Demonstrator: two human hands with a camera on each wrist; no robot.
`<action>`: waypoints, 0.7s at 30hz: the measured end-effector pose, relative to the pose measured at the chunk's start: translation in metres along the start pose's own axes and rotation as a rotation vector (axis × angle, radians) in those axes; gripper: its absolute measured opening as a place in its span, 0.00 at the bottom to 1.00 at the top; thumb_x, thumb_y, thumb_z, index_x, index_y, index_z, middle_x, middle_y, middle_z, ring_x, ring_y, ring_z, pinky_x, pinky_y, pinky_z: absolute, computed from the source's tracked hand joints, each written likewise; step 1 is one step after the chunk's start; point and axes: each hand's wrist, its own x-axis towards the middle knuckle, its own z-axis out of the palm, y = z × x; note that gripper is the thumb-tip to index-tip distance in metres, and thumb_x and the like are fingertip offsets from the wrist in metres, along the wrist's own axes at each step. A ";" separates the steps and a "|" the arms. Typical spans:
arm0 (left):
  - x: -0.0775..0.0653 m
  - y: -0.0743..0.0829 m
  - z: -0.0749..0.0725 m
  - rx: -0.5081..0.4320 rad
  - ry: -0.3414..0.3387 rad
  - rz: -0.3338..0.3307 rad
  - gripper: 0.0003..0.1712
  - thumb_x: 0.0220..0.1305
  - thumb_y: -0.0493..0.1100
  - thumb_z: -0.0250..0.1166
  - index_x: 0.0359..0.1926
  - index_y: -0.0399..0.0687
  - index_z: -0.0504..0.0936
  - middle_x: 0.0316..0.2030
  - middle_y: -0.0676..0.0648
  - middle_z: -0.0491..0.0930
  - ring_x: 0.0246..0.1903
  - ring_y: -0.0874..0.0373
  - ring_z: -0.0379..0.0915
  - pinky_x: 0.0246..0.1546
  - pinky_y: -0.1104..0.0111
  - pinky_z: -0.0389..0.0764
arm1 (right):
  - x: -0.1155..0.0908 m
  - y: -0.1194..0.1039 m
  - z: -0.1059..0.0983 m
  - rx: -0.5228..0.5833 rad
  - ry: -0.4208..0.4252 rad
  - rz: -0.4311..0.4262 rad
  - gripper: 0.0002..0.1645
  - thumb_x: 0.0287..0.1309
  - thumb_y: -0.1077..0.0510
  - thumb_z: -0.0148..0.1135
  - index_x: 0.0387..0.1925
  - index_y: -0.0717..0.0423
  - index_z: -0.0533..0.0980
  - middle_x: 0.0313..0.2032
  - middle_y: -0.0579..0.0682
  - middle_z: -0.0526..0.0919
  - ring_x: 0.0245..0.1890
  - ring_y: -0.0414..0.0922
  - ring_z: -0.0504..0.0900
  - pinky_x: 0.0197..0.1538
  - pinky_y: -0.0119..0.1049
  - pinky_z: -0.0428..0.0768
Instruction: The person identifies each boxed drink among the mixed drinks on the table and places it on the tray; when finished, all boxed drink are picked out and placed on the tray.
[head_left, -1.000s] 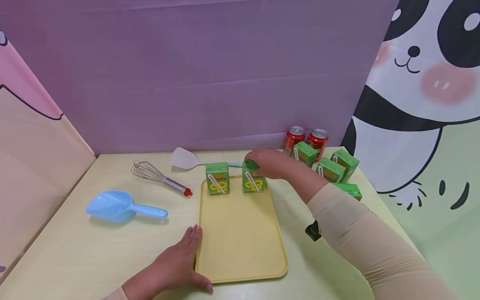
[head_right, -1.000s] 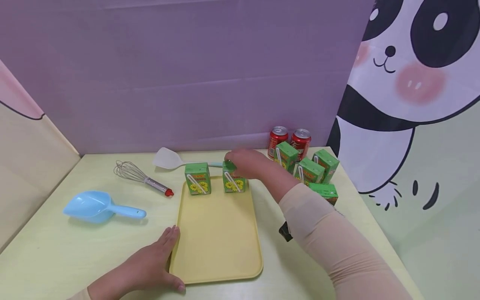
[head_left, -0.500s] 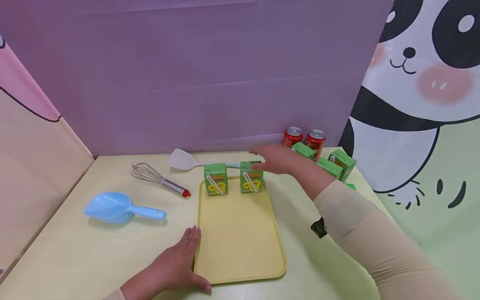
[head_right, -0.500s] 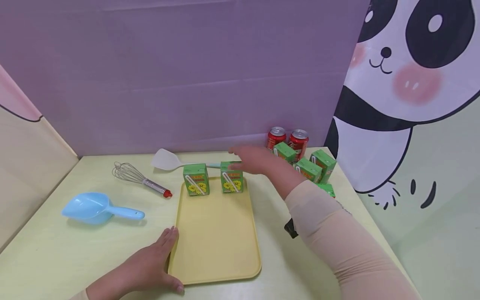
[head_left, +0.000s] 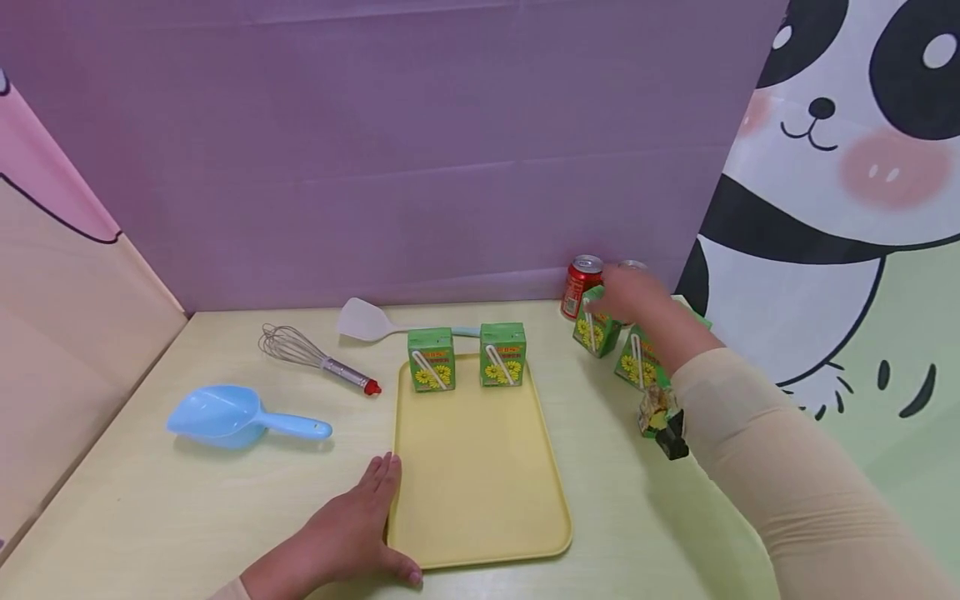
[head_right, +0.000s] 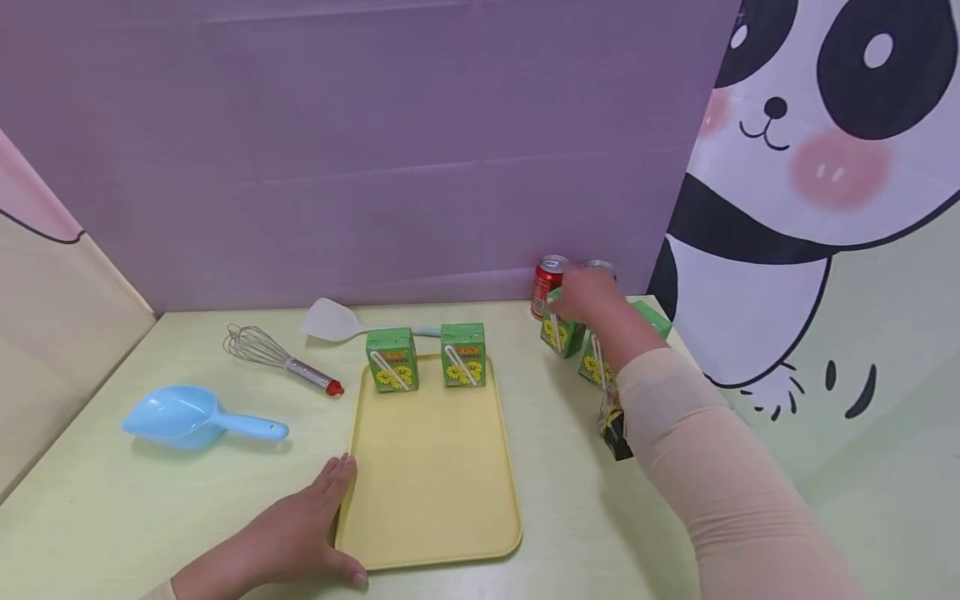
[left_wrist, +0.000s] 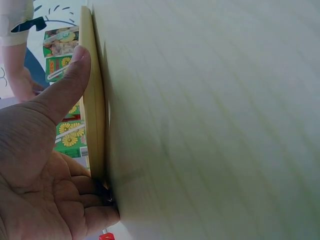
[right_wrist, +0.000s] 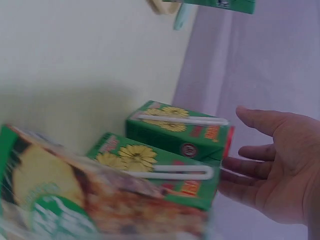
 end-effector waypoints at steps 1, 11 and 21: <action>0.000 0.000 0.000 -0.002 0.000 0.001 0.83 0.28 0.78 0.73 0.76 0.34 0.47 0.76 0.35 0.46 0.76 0.41 0.42 0.66 0.45 0.64 | 0.001 0.003 0.003 0.004 -0.018 0.013 0.38 0.59 0.47 0.67 0.62 0.68 0.68 0.55 0.67 0.77 0.54 0.62 0.75 0.59 0.61 0.73; 0.001 0.004 0.001 -0.005 -0.001 0.014 0.83 0.28 0.77 0.74 0.76 0.33 0.47 0.76 0.35 0.47 0.76 0.41 0.42 0.67 0.45 0.64 | 0.006 0.013 0.016 -0.022 -0.070 0.028 0.28 0.60 0.57 0.65 0.56 0.69 0.69 0.50 0.66 0.80 0.48 0.59 0.80 0.54 0.59 0.78; 0.002 0.004 0.000 0.004 0.007 0.027 0.83 0.28 0.77 0.74 0.75 0.33 0.47 0.76 0.34 0.47 0.75 0.40 0.43 0.66 0.45 0.65 | -0.012 -0.004 0.000 -0.042 0.006 -0.055 0.30 0.59 0.55 0.66 0.59 0.64 0.70 0.51 0.63 0.80 0.48 0.57 0.79 0.54 0.59 0.77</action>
